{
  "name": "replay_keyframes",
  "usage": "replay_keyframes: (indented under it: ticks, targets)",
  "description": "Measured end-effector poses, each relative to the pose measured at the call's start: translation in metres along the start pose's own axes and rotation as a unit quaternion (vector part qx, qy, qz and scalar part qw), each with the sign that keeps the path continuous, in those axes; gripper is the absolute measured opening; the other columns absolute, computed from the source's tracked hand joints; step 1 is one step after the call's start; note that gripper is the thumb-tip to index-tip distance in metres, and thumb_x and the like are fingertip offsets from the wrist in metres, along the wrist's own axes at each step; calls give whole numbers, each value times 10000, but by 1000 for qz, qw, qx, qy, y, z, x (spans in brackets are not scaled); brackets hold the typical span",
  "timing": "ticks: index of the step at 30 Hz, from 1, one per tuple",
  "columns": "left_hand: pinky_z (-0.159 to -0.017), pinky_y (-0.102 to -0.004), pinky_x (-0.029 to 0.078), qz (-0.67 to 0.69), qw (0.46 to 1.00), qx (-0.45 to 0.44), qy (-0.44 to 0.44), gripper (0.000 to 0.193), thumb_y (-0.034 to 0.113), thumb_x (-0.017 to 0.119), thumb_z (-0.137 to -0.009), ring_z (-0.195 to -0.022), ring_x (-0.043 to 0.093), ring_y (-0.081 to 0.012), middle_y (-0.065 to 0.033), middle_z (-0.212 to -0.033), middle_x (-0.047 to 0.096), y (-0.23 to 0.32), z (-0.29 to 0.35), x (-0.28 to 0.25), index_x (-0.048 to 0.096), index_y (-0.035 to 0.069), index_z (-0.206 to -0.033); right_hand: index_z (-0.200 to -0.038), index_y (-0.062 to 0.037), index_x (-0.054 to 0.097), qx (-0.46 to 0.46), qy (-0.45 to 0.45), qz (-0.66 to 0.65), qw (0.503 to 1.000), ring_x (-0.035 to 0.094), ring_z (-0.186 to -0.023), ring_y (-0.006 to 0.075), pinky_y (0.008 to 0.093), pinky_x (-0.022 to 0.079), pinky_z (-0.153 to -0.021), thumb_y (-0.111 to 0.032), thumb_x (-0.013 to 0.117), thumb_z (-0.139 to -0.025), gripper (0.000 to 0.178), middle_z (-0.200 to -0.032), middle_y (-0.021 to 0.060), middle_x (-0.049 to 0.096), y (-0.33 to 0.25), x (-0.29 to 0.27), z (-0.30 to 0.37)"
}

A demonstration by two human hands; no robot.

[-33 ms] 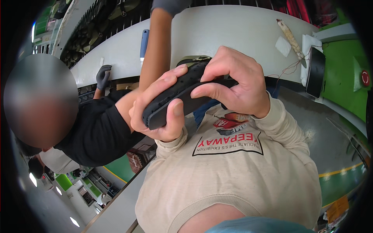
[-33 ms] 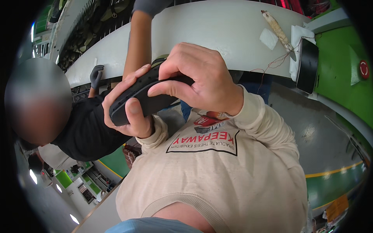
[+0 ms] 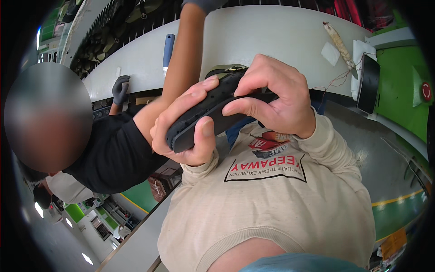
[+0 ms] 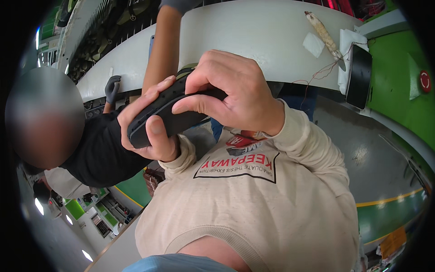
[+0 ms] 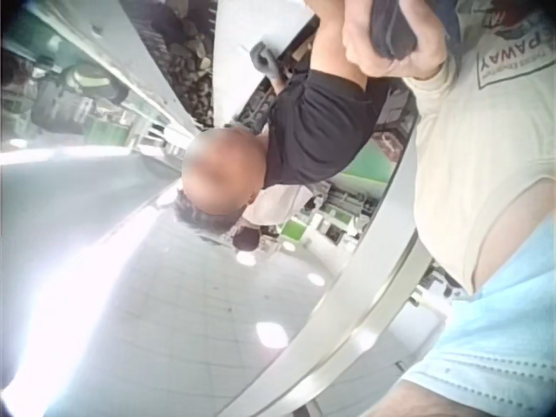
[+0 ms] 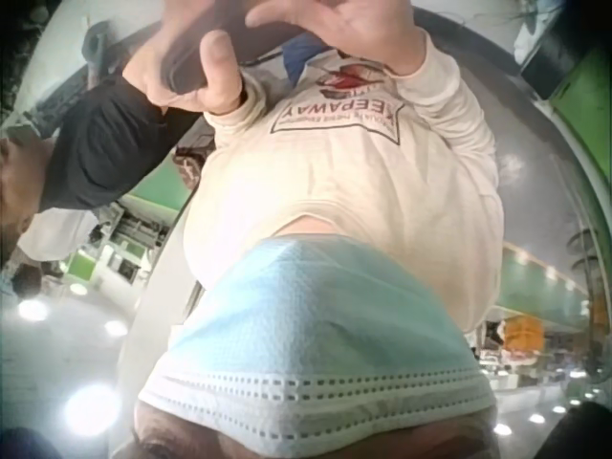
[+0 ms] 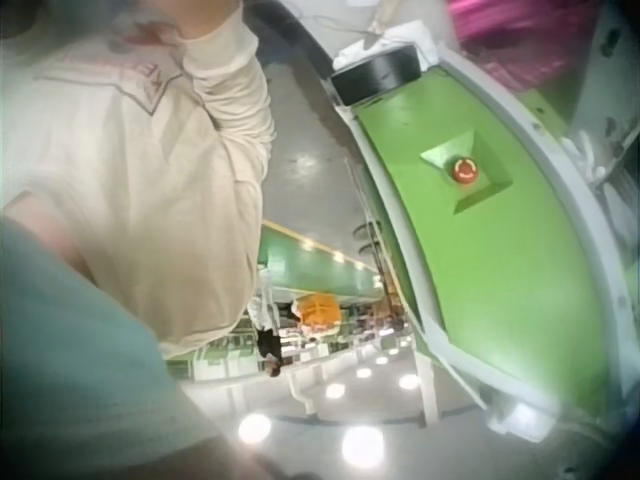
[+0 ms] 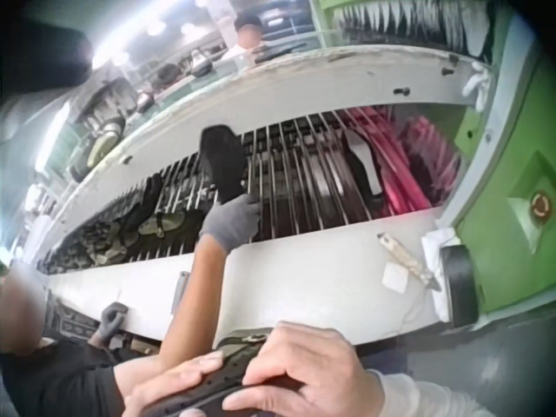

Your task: Manually fitting and cleaning shoe soles and uppers on a production line.

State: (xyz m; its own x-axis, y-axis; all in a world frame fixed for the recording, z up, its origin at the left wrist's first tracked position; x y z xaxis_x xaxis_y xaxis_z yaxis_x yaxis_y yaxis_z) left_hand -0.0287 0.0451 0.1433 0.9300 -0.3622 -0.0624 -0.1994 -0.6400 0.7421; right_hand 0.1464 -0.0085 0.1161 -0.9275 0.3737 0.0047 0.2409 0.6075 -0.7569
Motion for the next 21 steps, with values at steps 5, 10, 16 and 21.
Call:
replay_keyframes:
  ticks: [5,10,16,21]
  targets:
    - [-871,-587,660,-6,1000,8,-22,348,104,743,-970,-943,778,-480,-352,-974,737,4,1,1,621,-200,-1088,-758,-87,564,254,-72,-64,962,526,-598,76,256,417,-535,-310,1052,-693,540,-648,-24,565,45,0,13]
    - [-869,-595,657,-20,1000,7,16,366,154,722,-1006,-932,773,-484,-327,-986,732,6,8,-3,612,-181,-1103,-802,-88,558,339,-94,-92,932,494,-588,53,220,393,-536,-407,1078,-619,637,-640,-30,563,62,8,18]
    - [-940,-550,630,-64,994,-55,66,419,256,639,-1030,-980,769,-462,-355,-1024,740,-4,22,-25,630,-149,-1140,-884,-71,616,312,-98,-25,945,538,-641,55,225,427,-582,-334,1050,-682,546,-708,-34,581,67,3,32]
    - [-952,-495,634,-125,980,-76,135,511,344,529,-1055,-1001,769,-428,-362,-1074,744,-4,47,-45,638,-145,-1156,-1095,-56,655,384,-189,-64,902,599,-815,52,221,469,-740,-119,929,-829,387,-942,-22,687,95,-21,81]
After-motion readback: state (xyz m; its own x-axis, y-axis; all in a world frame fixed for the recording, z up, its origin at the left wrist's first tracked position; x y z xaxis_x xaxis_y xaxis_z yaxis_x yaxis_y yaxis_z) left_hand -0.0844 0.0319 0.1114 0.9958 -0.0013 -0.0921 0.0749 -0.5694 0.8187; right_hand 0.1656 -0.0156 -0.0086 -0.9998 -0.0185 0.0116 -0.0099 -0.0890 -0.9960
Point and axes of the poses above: each hand's wrist, its own z-axis away from the middle knuckle, its own x-axis out of the palm, y = z × x, the point moved 9 cm from there along -z, towards the middle knuckle
